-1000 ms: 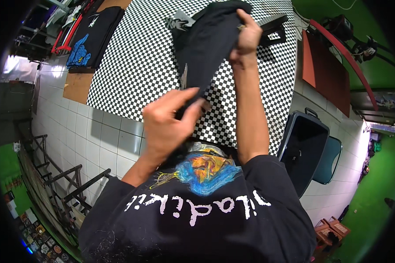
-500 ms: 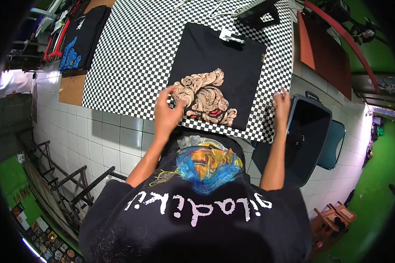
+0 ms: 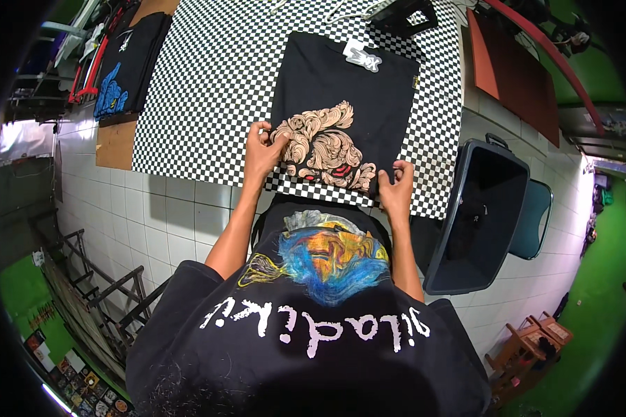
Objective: Ironing and folding printed t-shirts on a checkered table.
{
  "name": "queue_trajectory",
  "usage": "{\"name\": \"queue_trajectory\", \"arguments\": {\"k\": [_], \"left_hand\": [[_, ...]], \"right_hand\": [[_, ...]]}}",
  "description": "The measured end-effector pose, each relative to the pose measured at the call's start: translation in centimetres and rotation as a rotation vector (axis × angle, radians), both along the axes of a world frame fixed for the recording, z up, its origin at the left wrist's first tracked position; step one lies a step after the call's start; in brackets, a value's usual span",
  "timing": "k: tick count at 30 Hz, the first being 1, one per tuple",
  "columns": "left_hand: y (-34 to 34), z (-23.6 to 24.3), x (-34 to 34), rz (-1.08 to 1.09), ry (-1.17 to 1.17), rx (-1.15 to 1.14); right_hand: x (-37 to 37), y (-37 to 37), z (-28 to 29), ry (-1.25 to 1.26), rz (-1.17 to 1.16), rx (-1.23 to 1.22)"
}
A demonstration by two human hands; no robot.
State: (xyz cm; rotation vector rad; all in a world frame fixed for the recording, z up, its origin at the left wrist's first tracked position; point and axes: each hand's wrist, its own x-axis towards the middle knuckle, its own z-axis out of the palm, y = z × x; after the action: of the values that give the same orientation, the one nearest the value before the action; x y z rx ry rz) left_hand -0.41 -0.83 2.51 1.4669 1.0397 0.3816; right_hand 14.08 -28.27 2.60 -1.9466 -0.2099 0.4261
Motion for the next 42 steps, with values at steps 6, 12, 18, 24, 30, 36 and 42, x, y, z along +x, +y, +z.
{"name": "queue_trajectory", "arguments": {"k": [6,12,18,24,30,36,42], "left_hand": [[1.5,2.1,-1.8,-0.071,0.171,0.087],[1.7,0.5,-4.9,-0.155,0.325,0.029],[0.2,0.6,-5.4,-0.374,0.386,0.198],[0.0,1.4,-4.5,-0.417,0.587,0.396],[2.9,1.8,1.9,-0.153,0.501,0.510],[8.7,-1.0,10.4,-0.007,0.289,0.632],[12.2,-2.0,16.3,0.056,0.359,0.664]], "right_hand": [[1.4,-2.3,0.9,0.199,-0.128,0.130],[0.4,-4.0,-1.1,0.111,-0.059,-0.001],[1.1,-5.5,0.2,0.038,-0.017,-0.151],[3.1,-4.3,1.3,-0.170,0.049,-0.347],[8.8,1.1,0.5,-0.281,-0.094,-0.348],[16.4,9.0,-0.8,-0.468,-0.085,-0.395],[20.9,13.4,-0.7,-0.544,-0.008,-0.440]]}}
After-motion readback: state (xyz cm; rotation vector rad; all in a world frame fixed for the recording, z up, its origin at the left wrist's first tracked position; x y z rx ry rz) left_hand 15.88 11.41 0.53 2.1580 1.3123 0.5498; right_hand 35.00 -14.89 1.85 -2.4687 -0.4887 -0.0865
